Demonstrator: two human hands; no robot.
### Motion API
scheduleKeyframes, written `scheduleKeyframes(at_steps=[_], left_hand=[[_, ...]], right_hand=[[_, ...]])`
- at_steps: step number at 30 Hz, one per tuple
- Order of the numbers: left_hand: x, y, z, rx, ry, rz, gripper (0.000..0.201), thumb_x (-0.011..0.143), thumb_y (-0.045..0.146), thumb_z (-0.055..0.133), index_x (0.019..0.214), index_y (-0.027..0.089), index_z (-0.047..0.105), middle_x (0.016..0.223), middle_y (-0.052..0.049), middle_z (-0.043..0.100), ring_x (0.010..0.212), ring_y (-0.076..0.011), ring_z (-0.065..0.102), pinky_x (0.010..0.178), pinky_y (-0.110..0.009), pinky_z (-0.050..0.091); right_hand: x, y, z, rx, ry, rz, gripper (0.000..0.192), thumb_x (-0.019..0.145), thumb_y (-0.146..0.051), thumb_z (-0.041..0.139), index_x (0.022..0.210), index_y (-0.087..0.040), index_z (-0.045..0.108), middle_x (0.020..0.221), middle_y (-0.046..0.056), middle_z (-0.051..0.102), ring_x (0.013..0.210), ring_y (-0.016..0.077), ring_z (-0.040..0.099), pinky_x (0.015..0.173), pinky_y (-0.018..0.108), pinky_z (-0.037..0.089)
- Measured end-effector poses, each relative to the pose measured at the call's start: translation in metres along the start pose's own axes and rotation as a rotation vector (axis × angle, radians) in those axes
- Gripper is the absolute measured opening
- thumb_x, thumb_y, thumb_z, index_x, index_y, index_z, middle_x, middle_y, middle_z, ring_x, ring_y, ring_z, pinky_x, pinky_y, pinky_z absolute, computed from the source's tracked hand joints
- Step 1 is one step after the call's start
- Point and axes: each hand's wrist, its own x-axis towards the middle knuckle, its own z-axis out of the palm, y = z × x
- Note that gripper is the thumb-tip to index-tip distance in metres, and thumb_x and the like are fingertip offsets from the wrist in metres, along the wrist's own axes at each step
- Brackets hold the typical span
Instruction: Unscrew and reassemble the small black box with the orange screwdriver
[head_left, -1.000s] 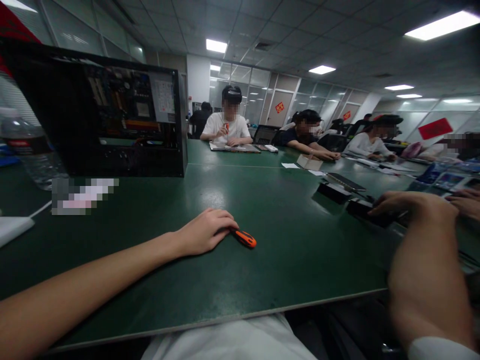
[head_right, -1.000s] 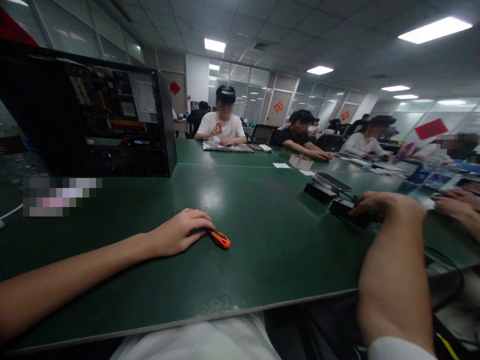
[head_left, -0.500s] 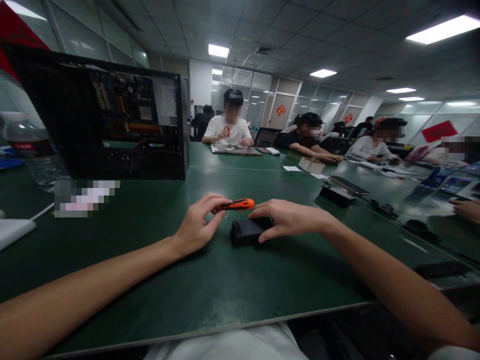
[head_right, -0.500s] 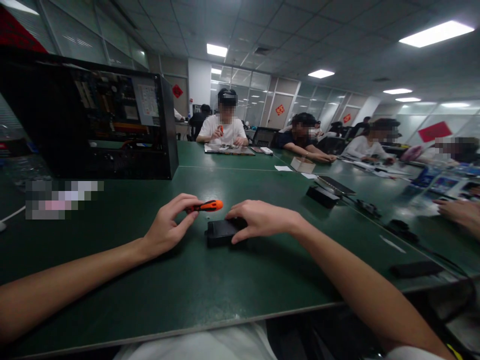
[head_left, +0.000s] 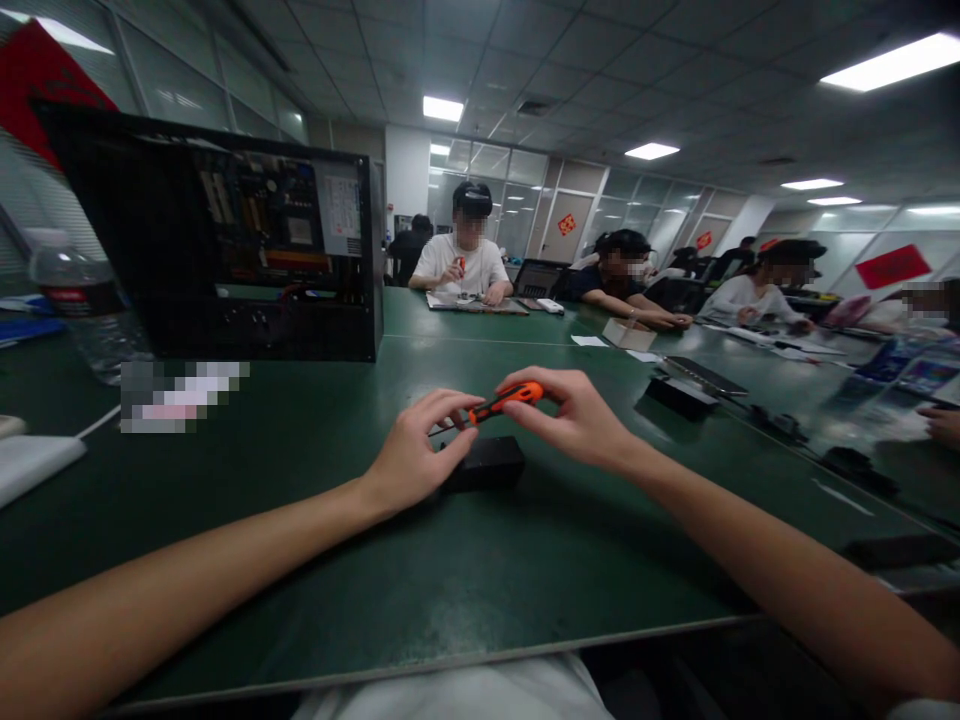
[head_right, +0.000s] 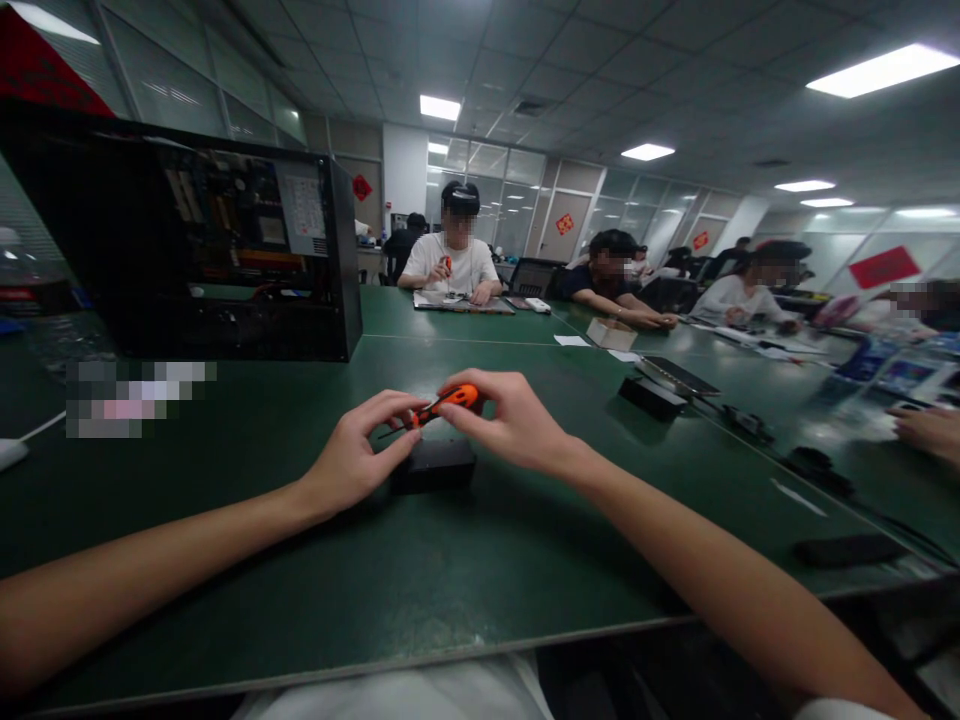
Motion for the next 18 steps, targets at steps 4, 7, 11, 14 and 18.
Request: scheduleKeyframes(at_steps=[4,7,11,14,18], left_hand=[[-0.002,0.003,0.005,0.003,-0.166,-0.113,0.056,0.081,0.031,0.077,0.132,0.016,0.061,0.125,-0.011,0.068,0.108,-0.0247,0.066,0.096,-0.038,0.052],[-0.002,0.004,0.011,0.033,-0.259,-0.182,0.041,0.08,0.033,0.078,0.117,0.017,0.07,0.118,-0.009,0.072,0.108,-0.0262,0.067,0.098,-0.04,0.051],[-0.001,0.003,0.016,0.07,-0.253,-0.224,0.03,0.082,0.029,0.074,0.111,0.019,0.074,0.115,-0.007,0.075,0.106,-0.0256,0.069,0.097,-0.039,0.051],[0.0,0.003,0.018,0.063,-0.253,-0.271,0.033,0.082,0.034,0.075,0.112,0.019,0.074,0.114,-0.007,0.076,0.105,-0.0264,0.07,0.095,-0.038,0.053],[0.001,0.002,0.02,0.03,-0.24,-0.308,0.032,0.084,0.037,0.073,0.11,0.019,0.075,0.109,-0.005,0.077,0.1,-0.0251,0.071,0.092,-0.035,0.054]], right_hand=[[0.019,-0.019,-0.042,-0.062,0.052,0.032,0.02,0.092,-0.037,0.061,0.091,-0.017,0.066,0.073,0.0,0.063,0.06,0.0113,0.051,0.056,0.025,0.039],[0.037,-0.033,-0.069,-0.161,-0.069,0.034,0.02,0.09,-0.037,0.062,0.086,-0.018,0.066,0.069,-0.001,0.057,0.06,0.0109,0.048,0.056,0.025,0.035],[0.054,-0.048,-0.085,-0.316,-0.337,0.031,0.03,0.089,-0.045,0.062,0.088,-0.016,0.069,0.07,0.0,0.059,0.061,0.0108,0.047,0.056,0.025,0.032],[0.058,-0.05,-0.085,-0.373,-0.483,0.001,0.035,0.089,-0.049,0.06,0.091,-0.016,0.071,0.073,0.001,0.064,0.062,0.0115,0.05,0.057,0.026,0.032],[0.06,-0.047,-0.081,-0.398,-0.549,-0.017,0.038,0.091,-0.05,0.058,0.095,-0.016,0.073,0.074,0.002,0.067,0.061,0.0117,0.052,0.058,0.026,0.032]])
